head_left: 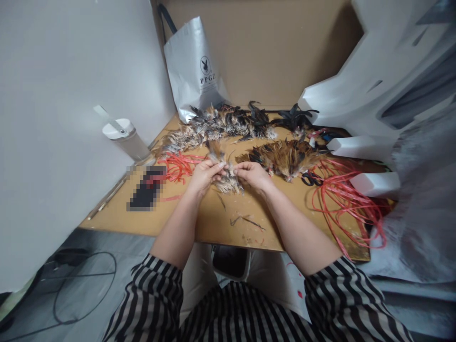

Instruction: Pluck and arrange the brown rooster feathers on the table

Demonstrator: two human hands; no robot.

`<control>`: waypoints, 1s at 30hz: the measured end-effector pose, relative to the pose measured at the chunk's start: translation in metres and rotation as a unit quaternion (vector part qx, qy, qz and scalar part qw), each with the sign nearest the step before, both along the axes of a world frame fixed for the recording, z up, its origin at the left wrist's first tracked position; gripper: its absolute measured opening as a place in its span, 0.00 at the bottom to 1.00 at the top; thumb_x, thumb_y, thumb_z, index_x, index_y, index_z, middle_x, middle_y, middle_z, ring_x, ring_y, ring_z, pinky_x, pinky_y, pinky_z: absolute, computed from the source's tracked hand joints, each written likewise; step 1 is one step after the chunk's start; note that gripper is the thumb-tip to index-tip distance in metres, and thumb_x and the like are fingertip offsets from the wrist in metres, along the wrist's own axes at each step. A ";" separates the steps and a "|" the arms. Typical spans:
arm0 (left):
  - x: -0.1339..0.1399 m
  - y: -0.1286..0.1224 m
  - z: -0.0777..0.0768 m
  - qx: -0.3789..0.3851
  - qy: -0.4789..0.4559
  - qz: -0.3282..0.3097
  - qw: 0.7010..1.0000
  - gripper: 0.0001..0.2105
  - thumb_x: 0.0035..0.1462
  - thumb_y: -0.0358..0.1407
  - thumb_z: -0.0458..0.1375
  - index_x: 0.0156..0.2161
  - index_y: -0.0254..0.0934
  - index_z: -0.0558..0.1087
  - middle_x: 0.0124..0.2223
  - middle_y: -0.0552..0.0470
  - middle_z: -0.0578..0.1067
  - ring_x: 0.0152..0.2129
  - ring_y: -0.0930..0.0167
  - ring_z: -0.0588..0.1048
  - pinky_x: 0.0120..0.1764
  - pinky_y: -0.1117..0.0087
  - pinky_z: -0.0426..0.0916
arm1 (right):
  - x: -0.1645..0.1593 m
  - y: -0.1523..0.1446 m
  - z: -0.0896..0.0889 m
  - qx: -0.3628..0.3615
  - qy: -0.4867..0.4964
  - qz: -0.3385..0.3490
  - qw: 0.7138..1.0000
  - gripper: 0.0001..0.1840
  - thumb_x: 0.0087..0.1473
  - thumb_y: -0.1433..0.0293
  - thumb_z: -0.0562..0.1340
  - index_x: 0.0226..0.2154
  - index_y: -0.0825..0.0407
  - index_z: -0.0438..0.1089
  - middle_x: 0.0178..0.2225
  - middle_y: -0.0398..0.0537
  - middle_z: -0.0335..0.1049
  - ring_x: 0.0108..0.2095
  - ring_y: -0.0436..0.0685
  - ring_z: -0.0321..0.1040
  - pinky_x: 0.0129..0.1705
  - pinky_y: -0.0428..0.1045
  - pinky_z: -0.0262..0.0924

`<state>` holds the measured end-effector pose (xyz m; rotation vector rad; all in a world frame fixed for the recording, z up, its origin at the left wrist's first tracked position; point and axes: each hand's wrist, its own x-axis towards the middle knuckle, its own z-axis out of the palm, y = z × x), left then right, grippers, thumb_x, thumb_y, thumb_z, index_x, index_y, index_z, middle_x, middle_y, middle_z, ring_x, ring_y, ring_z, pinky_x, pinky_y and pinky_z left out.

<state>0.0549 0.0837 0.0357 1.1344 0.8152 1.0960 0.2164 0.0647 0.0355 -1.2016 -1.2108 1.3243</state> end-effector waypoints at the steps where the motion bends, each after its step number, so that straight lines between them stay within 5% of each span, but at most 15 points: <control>1: 0.000 0.000 -0.002 -0.010 0.008 -0.015 1.000 0.13 0.41 0.39 0.63 0.31 0.30 0.73 0.26 0.47 0.74 0.19 0.78 0.70 0.21 0.80 0.63 | 0.000 0.001 -0.001 -0.003 0.010 0.005 1.000 0.10 0.36 0.70 0.63 0.27 0.57 0.69 0.11 0.35 0.57 0.12 0.42 0.46 0.15 0.41 0.41; 8: -0.001 0.005 -0.012 -0.054 0.039 -0.025 0.997 0.12 0.39 0.36 0.64 0.29 0.28 0.74 0.28 0.44 0.75 0.21 0.77 0.72 0.21 0.81 0.65 | -0.004 0.007 -0.011 -0.026 0.024 -0.026 0.999 0.10 0.36 0.75 0.62 0.29 0.56 0.69 0.15 0.39 0.64 0.13 0.42 0.54 0.14 0.39 0.47; 20: -0.003 0.008 -0.014 -0.056 0.036 -0.015 0.998 0.11 0.41 0.36 0.64 0.29 0.29 0.74 0.29 0.44 0.75 0.20 0.79 0.71 0.20 0.82 0.63 | -0.004 0.004 -0.003 -0.006 0.035 -0.036 0.999 0.09 0.37 0.75 0.61 0.28 0.57 0.70 0.19 0.42 0.67 0.16 0.43 0.57 0.17 0.40 0.51; 30: -0.002 0.005 -0.012 -0.063 0.045 -0.026 0.997 0.10 0.41 0.35 0.63 0.28 0.29 0.74 0.29 0.44 0.76 0.19 0.79 0.70 0.20 0.81 0.63 | -0.005 0.004 -0.010 0.110 -0.068 -0.040 0.991 0.10 0.39 0.70 0.61 0.29 0.56 0.71 0.21 0.44 0.68 0.19 0.46 0.61 0.23 0.43 0.57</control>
